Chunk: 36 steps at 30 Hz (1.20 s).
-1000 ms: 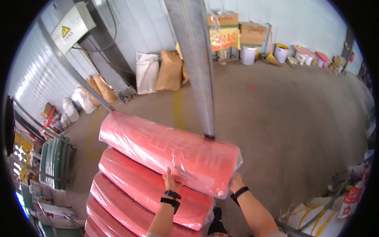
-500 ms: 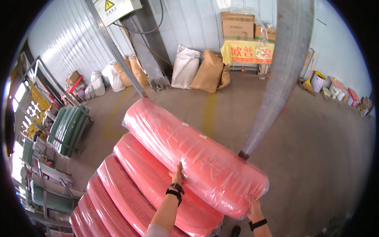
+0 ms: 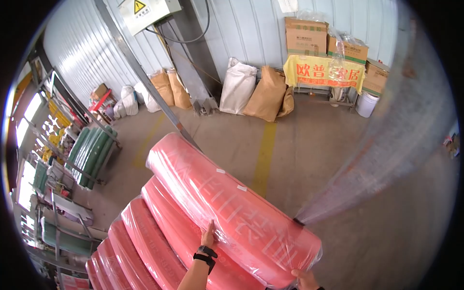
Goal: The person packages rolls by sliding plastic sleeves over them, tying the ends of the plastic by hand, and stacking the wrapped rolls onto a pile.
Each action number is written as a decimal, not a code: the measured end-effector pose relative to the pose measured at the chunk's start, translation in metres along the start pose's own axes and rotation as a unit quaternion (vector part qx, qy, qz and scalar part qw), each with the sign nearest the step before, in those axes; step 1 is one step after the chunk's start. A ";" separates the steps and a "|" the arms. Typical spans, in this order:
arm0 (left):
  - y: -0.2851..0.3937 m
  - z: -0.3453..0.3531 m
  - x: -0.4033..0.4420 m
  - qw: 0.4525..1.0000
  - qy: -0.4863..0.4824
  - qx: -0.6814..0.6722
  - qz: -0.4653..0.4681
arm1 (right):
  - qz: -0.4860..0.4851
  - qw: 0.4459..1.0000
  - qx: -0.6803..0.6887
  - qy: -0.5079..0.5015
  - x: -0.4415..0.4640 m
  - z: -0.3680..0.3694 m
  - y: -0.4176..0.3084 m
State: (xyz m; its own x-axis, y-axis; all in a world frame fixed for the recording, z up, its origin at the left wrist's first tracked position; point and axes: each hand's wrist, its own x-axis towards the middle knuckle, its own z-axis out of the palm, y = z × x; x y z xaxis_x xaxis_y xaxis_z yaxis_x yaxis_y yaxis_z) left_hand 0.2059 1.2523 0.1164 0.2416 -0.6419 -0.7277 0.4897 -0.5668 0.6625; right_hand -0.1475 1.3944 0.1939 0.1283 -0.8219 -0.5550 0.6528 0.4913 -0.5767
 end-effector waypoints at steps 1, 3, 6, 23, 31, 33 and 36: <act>0.002 0.006 0.001 0.997 0.026 0.001 0.070 | -0.004 1.000 0.001 0.009 -0.002 0.008 0.004; -0.001 0.006 0.008 0.990 0.032 0.036 0.135 | 0.014 1.000 0.008 0.003 -0.001 0.004 0.008; -0.010 -0.005 0.030 0.957 0.113 0.183 0.195 | -0.008 1.000 -0.027 -0.011 0.016 -0.023 0.013; -0.016 0.063 0.044 0.676 0.190 0.616 0.356 | -0.141 0.969 -0.135 0.154 0.047 0.018 0.029; -0.089 0.150 -0.153 0.566 -0.018 0.741 0.362 | -0.100 0.933 -0.213 0.274 0.022 -0.011 0.060; -0.089 0.151 -0.153 0.557 -0.029 0.751 0.353 | -0.145 0.890 -0.274 0.335 -0.027 -0.045 0.088; -0.077 0.151 -0.157 0.502 -0.059 0.793 0.338 | -0.092 0.897 -0.251 0.353 -0.154 -0.086 0.144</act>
State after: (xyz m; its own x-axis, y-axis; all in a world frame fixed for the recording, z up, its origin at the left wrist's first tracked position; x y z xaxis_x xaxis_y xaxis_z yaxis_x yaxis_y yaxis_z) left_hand 0.0037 1.3183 0.2067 -0.1951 -0.9378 -0.2872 -0.9781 0.1645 0.1271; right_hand -0.1380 1.6168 0.1449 -0.5673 -0.6016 -0.5623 0.1741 0.5798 -0.7960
